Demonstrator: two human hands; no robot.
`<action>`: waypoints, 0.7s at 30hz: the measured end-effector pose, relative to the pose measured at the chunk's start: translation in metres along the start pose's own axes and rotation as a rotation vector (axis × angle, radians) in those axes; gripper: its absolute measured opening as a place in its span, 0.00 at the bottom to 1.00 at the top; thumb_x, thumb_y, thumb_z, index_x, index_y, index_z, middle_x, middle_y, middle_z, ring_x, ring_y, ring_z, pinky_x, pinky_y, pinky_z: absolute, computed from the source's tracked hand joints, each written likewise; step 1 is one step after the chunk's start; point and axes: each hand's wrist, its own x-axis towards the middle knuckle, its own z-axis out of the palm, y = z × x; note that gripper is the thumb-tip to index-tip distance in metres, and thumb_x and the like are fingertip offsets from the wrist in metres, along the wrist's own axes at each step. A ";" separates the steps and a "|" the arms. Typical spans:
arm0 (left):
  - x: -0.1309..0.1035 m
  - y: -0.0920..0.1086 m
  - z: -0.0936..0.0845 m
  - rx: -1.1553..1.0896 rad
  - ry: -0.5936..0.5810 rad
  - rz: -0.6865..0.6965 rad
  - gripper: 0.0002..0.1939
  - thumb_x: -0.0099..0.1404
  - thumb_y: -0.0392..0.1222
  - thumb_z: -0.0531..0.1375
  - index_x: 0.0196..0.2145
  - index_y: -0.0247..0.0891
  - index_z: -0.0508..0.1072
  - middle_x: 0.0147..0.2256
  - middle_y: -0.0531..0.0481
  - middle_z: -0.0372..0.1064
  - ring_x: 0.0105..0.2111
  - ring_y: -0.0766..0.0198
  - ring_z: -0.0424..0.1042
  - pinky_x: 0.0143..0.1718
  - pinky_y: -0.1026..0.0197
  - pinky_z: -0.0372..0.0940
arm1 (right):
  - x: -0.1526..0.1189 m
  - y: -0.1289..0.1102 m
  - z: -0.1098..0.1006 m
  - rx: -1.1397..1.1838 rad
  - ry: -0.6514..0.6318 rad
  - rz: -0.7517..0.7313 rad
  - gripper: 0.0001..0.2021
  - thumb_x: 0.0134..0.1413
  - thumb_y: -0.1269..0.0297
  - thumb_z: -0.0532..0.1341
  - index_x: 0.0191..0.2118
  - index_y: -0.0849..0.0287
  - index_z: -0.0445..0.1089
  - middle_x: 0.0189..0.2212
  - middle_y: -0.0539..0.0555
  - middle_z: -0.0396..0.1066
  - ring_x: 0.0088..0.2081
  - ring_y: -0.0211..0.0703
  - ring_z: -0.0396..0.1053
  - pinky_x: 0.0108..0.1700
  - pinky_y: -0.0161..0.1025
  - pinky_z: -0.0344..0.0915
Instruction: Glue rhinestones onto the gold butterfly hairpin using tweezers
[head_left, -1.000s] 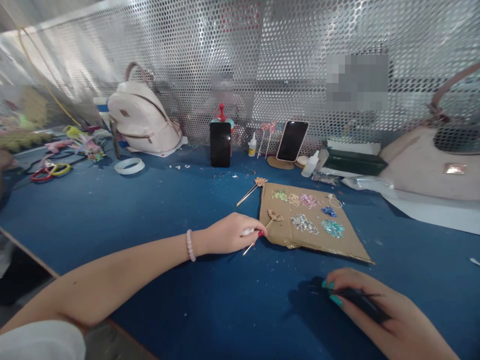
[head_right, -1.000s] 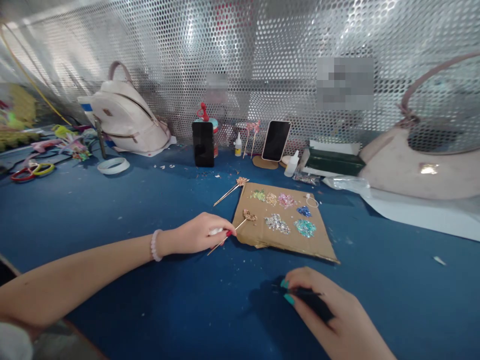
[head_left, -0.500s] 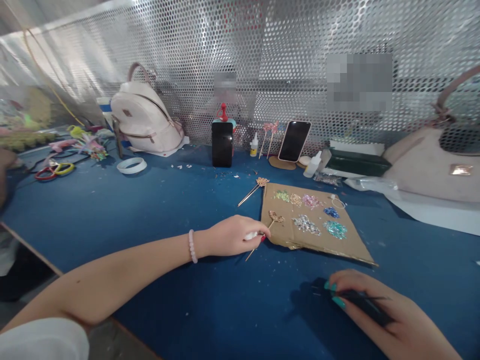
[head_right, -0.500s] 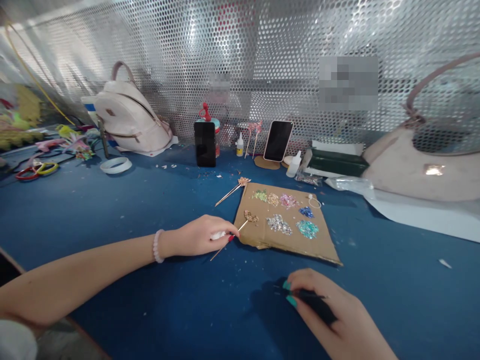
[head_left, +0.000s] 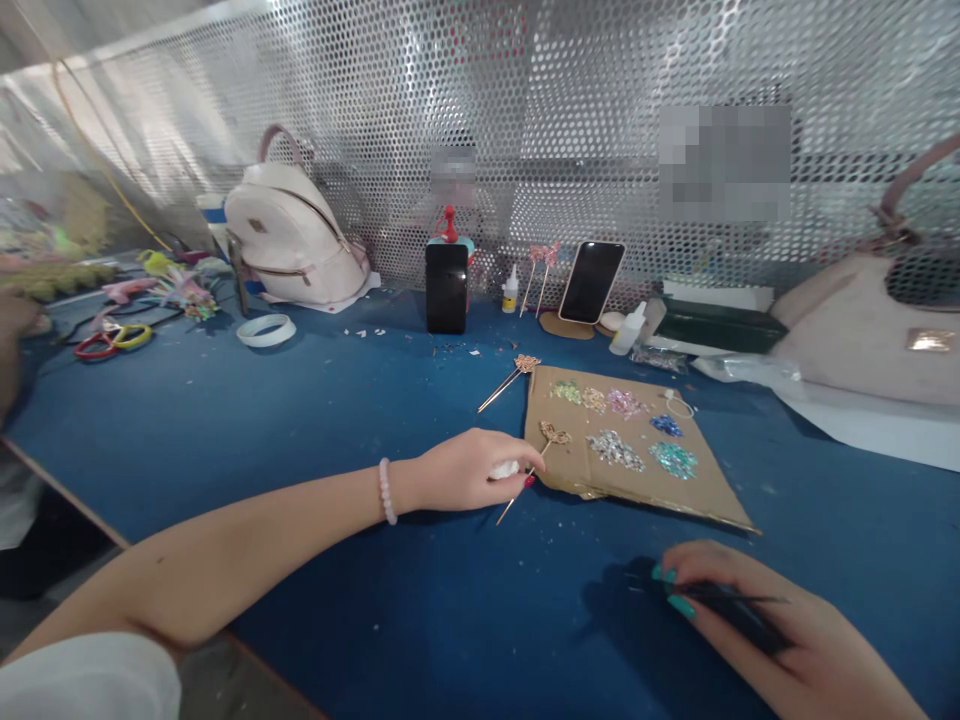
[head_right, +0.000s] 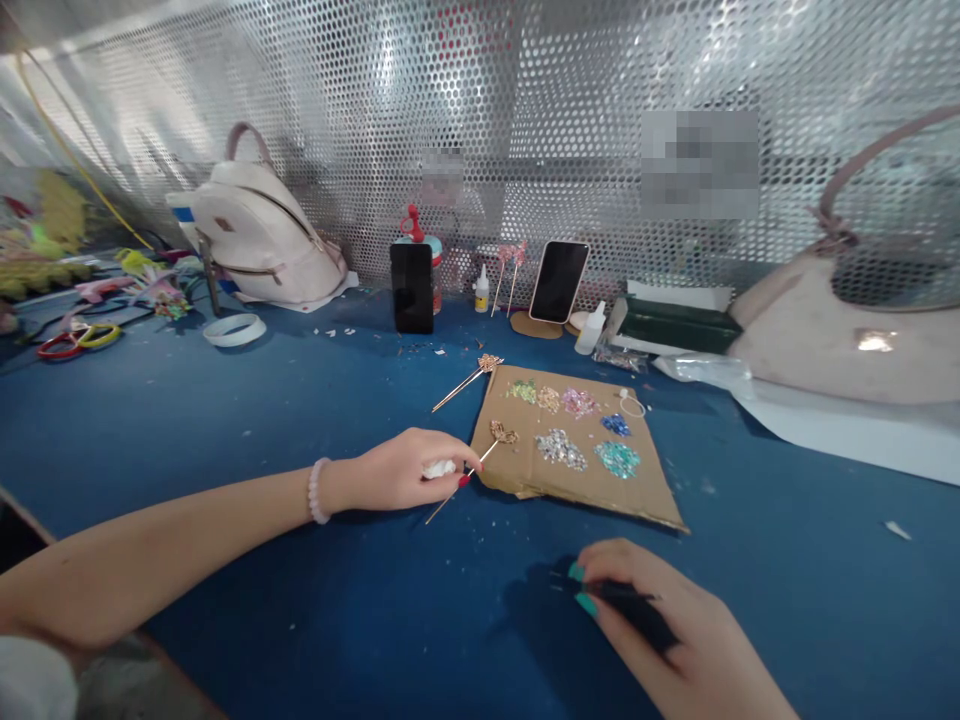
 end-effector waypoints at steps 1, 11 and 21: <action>0.000 0.000 0.000 -0.003 0.001 0.000 0.11 0.65 0.34 0.54 0.44 0.34 0.71 0.42 0.46 0.74 0.40 0.63 0.73 0.43 0.64 0.66 | -0.001 0.000 0.000 0.006 -0.004 0.005 0.03 0.51 0.61 0.60 0.30 0.51 0.70 0.30 0.48 0.77 0.30 0.38 0.77 0.33 0.27 0.73; 0.000 0.000 0.000 -0.004 0.000 0.022 0.12 0.64 0.34 0.55 0.45 0.33 0.71 0.42 0.45 0.73 0.41 0.63 0.72 0.45 0.62 0.65 | 0.000 0.001 0.001 0.033 -0.042 0.079 0.06 0.50 0.59 0.60 0.29 0.53 0.72 0.30 0.52 0.78 0.31 0.44 0.77 0.33 0.32 0.75; 0.000 0.001 -0.002 0.118 -0.005 0.022 0.11 0.65 0.34 0.54 0.45 0.34 0.70 0.41 0.48 0.74 0.39 0.65 0.73 0.42 0.64 0.65 | -0.004 0.005 0.001 0.027 -0.042 0.070 0.05 0.49 0.59 0.61 0.30 0.52 0.72 0.31 0.51 0.78 0.32 0.42 0.77 0.33 0.30 0.74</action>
